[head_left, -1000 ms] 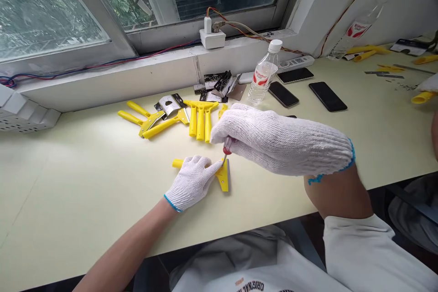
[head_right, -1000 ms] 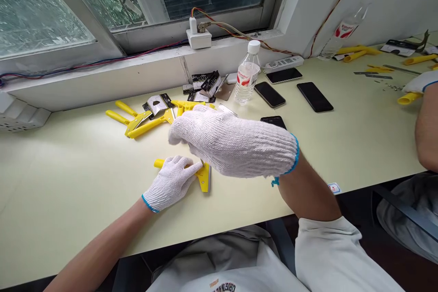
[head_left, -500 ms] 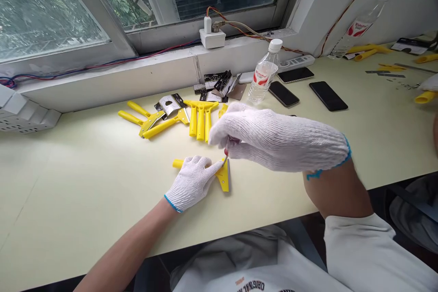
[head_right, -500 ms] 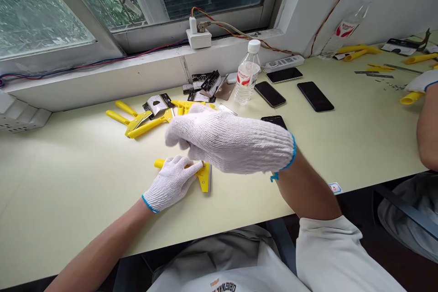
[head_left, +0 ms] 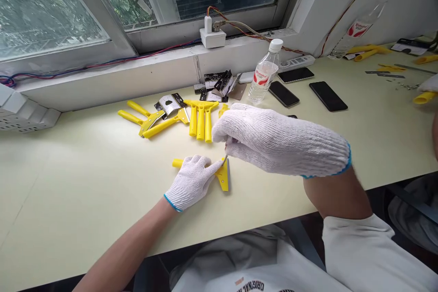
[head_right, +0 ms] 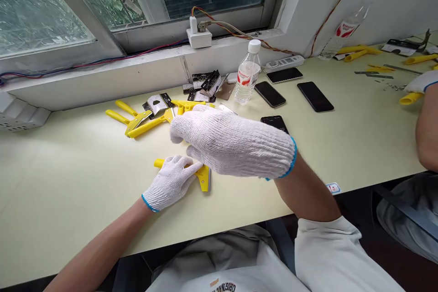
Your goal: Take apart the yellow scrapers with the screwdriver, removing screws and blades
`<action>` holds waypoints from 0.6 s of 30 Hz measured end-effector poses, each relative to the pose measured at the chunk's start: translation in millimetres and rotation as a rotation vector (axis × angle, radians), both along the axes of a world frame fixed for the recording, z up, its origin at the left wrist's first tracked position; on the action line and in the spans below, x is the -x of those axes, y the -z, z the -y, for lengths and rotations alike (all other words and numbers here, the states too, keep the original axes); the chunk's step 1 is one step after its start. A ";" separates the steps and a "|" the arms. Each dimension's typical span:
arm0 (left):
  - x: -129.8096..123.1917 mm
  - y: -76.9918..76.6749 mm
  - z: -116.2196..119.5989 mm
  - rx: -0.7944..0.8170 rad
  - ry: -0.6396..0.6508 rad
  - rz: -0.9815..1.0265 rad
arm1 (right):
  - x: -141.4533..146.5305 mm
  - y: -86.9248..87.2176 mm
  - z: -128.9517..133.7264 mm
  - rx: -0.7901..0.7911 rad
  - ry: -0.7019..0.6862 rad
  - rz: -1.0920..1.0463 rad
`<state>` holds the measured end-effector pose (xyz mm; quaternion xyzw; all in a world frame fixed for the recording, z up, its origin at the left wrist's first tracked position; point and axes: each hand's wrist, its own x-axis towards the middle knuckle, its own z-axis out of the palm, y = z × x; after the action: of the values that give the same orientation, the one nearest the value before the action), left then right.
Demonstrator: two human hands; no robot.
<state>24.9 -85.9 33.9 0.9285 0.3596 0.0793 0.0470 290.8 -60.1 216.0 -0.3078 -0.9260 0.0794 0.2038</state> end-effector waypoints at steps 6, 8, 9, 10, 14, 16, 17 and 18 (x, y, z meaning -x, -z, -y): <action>0.4 0.6 -0.9 0.010 0.004 -0.014 | -2.0 -3.5 4.3 0.055 0.076 -0.026; 0.5 0.6 -1.3 0.019 0.005 -0.012 | 3.3 -1.3 5.5 -0.027 0.326 0.031; 0.6 0.6 -1.4 0.022 0.004 -0.008 | 5.0 -0.4 5.4 -0.060 0.394 0.058; 0.7 0.7 -1.4 0.027 0.001 -0.004 | 5.6 0.1 4.8 -0.080 0.395 0.071; 1.2 1.8 -1.5 0.031 -0.005 0.000 | -2.0 -3.2 0.2 0.008 0.045 -0.048; 1.5 2.4 -1.6 0.018 -0.002 -0.015 | -8.2 -5.9 -1.7 0.089 -0.047 -0.085; 1.6 2.5 -1.6 0.012 0.001 -0.022 | -11.0 -7.0 -2.4 0.123 -0.067 -0.086; 1.7 2.5 -1.7 0.007 0.003 -0.027 | -13.4 -7.8 -3.0 0.150 -0.077 -0.087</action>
<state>23.3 -84.2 31.4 0.9300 0.3589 0.0656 0.0454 304.2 -57.1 223.8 -0.2828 -0.9188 0.1694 0.2172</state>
